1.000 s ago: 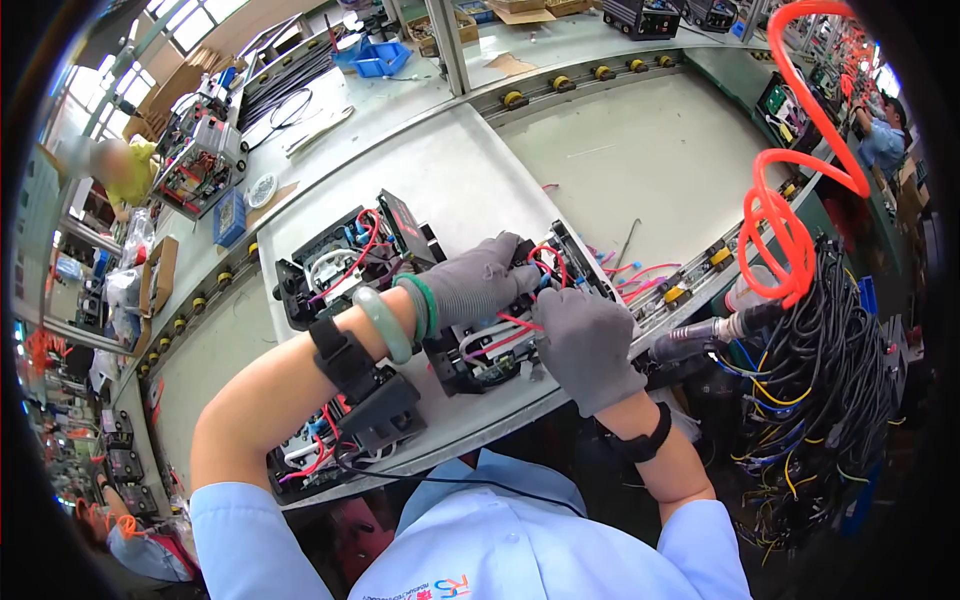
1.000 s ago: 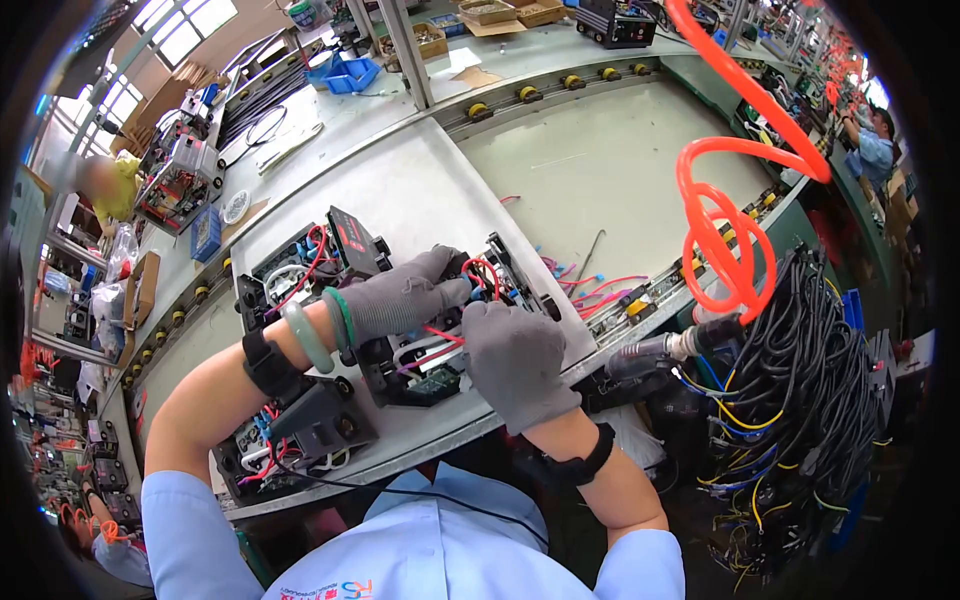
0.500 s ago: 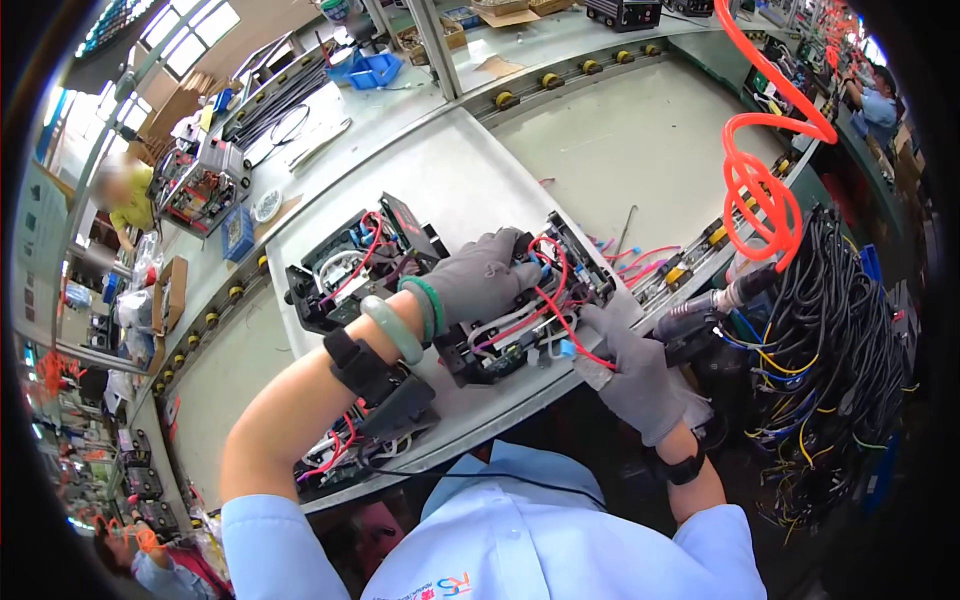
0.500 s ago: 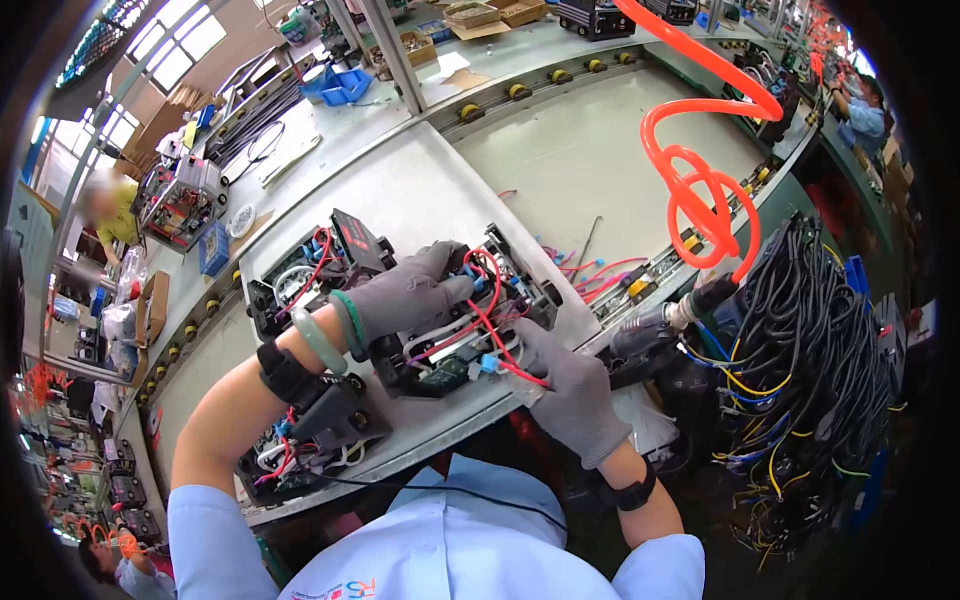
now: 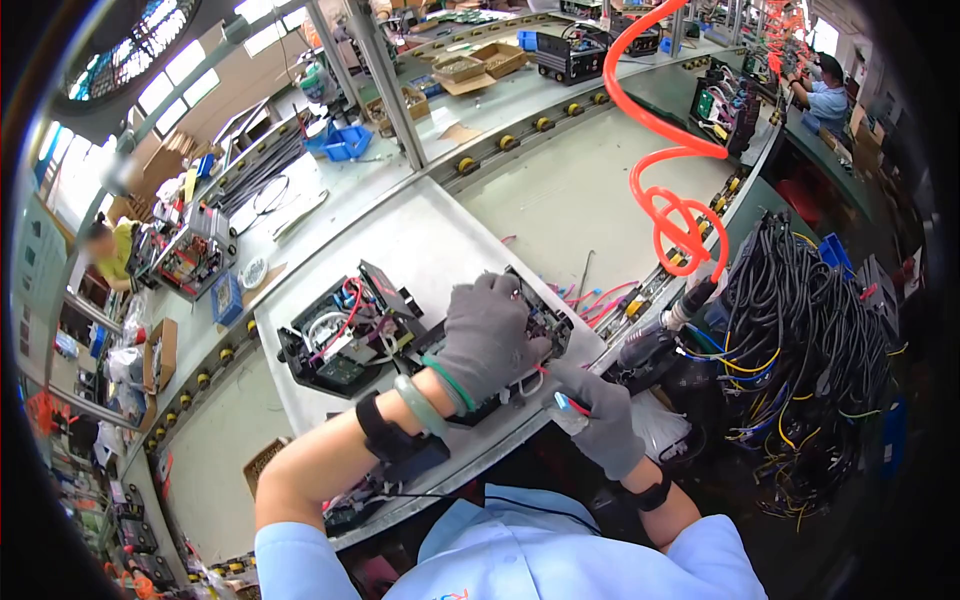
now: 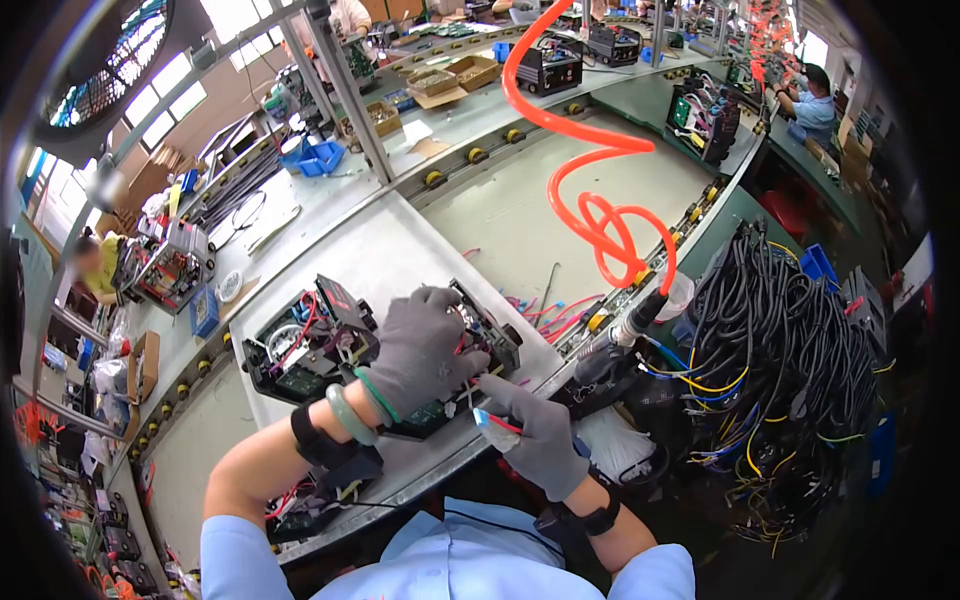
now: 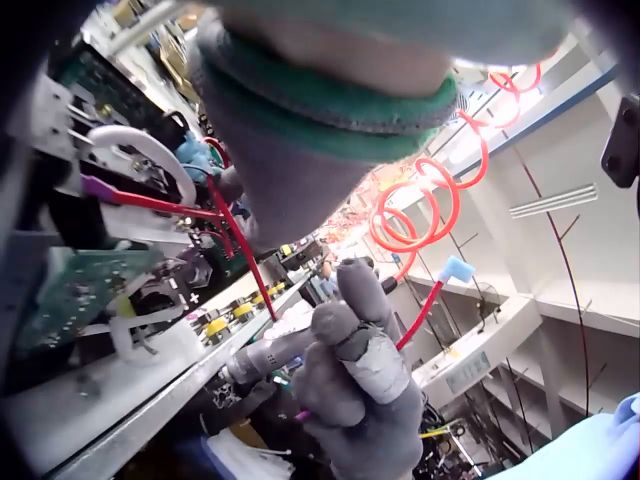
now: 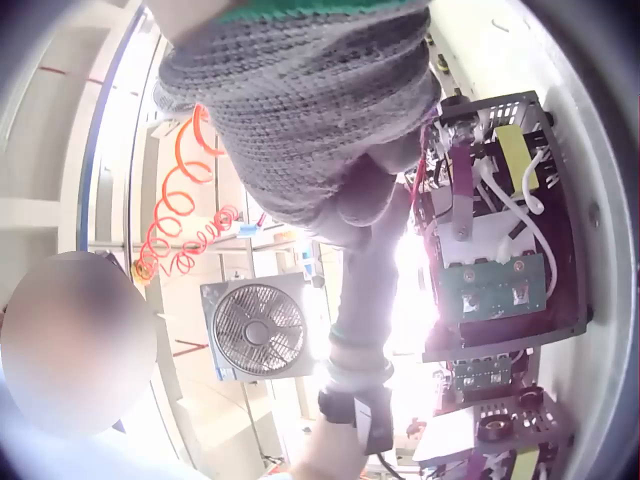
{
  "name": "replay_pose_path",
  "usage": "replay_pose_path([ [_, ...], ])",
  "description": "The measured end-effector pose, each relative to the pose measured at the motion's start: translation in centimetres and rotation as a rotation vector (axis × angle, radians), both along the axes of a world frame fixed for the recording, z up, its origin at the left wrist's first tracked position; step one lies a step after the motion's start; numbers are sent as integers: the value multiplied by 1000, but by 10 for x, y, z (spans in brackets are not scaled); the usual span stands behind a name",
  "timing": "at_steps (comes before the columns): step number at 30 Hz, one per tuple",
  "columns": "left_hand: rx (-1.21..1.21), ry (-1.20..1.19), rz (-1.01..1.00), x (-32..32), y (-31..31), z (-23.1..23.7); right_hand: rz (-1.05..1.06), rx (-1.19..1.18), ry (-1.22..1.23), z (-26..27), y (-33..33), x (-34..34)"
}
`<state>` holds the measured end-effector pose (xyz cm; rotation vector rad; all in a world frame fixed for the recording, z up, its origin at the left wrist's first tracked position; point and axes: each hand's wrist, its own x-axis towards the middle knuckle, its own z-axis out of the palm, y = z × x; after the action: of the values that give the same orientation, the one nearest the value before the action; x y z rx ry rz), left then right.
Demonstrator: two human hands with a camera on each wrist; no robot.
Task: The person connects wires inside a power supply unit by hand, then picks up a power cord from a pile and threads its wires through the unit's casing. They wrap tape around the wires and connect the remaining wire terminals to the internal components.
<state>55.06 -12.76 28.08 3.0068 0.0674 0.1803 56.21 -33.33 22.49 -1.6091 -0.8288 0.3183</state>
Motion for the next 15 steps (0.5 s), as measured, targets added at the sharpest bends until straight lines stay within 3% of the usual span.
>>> replay_pose_path([
  [3,25,10,23,-4,2,-6,-142,-33,-134,-31,-5,-4],
  [5,-118,-13,62,-6,7,-9,-322,122,108,-50,-4,-4],
  [7,-180,-64,34,-6,10,-20,-307,115,210,-49,-3,-6],
  [9,-353,-189,-53,-6,18,-27,-82,145,607,-39,-1,-5],
  [10,-350,-187,-55,-6,23,-29,-17,86,564,-40,2,-3],
  [12,-278,-335,-352,-6,32,-32,13,72,616,-42,7,-1],
  [15,-168,-234,-489,4,39,-33,87,11,684,-53,11,-5],
])
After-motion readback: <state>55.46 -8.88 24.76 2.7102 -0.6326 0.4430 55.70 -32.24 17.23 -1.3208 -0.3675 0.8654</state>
